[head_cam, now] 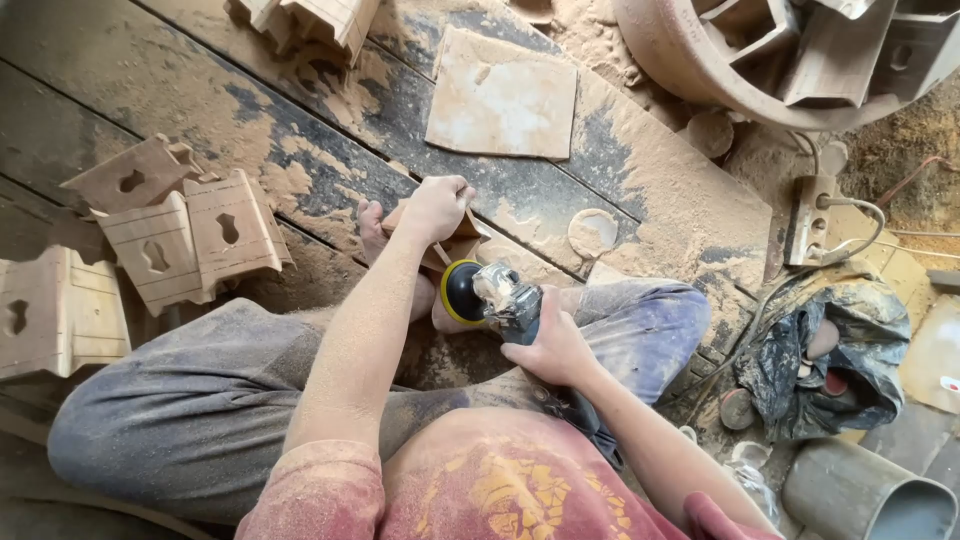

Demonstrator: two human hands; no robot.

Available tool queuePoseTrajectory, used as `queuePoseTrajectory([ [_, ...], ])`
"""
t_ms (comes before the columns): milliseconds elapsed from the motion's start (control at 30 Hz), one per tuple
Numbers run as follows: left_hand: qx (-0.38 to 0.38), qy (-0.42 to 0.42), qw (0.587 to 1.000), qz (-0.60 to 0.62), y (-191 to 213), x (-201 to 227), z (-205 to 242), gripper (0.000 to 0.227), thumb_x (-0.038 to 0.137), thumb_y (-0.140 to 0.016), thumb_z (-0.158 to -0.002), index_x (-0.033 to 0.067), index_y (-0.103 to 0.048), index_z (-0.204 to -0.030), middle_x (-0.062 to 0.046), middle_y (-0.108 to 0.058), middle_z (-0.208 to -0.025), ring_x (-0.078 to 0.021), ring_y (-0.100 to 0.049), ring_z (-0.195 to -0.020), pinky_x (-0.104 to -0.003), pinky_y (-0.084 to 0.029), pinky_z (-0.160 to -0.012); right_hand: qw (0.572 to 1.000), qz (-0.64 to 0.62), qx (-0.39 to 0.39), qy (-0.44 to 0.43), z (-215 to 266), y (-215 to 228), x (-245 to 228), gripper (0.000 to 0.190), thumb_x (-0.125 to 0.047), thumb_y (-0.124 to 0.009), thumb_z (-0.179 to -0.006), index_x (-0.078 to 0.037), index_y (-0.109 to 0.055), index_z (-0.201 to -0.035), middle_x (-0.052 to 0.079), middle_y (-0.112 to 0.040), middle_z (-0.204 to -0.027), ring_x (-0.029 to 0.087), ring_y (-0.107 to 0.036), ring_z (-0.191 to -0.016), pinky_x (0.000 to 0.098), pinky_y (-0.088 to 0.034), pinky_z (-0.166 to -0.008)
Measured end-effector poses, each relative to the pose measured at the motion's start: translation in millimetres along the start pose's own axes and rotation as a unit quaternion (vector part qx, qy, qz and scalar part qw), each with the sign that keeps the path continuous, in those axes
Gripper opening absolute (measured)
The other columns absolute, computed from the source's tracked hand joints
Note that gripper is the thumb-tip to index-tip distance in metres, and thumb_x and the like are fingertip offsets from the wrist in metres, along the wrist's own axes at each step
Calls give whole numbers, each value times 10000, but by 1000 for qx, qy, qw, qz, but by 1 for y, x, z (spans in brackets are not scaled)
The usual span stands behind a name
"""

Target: Sanding small decorative wooden pieces using a handheld power sander while sitting on the floor.

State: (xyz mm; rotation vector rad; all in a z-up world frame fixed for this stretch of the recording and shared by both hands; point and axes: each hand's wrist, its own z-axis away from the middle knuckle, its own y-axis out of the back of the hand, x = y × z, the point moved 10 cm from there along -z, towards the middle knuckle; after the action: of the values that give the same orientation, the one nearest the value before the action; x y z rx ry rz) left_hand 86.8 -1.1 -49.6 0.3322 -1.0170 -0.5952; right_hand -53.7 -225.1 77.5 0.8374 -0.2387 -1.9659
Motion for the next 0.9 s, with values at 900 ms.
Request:
queuePoseTrajectory([
  [900,16,-17,1000,17,-2,0,10,231,366,-576,-994,232,-763,-1007,-111,-749,-993,-350,-716,-1023,-495,-571,-920,999,5,6,-31,3,2,0,751,-367,-836,-662,-63,-371,-1168,300,-675,-1116,461,-660,-1122,557,-536,-926],
])
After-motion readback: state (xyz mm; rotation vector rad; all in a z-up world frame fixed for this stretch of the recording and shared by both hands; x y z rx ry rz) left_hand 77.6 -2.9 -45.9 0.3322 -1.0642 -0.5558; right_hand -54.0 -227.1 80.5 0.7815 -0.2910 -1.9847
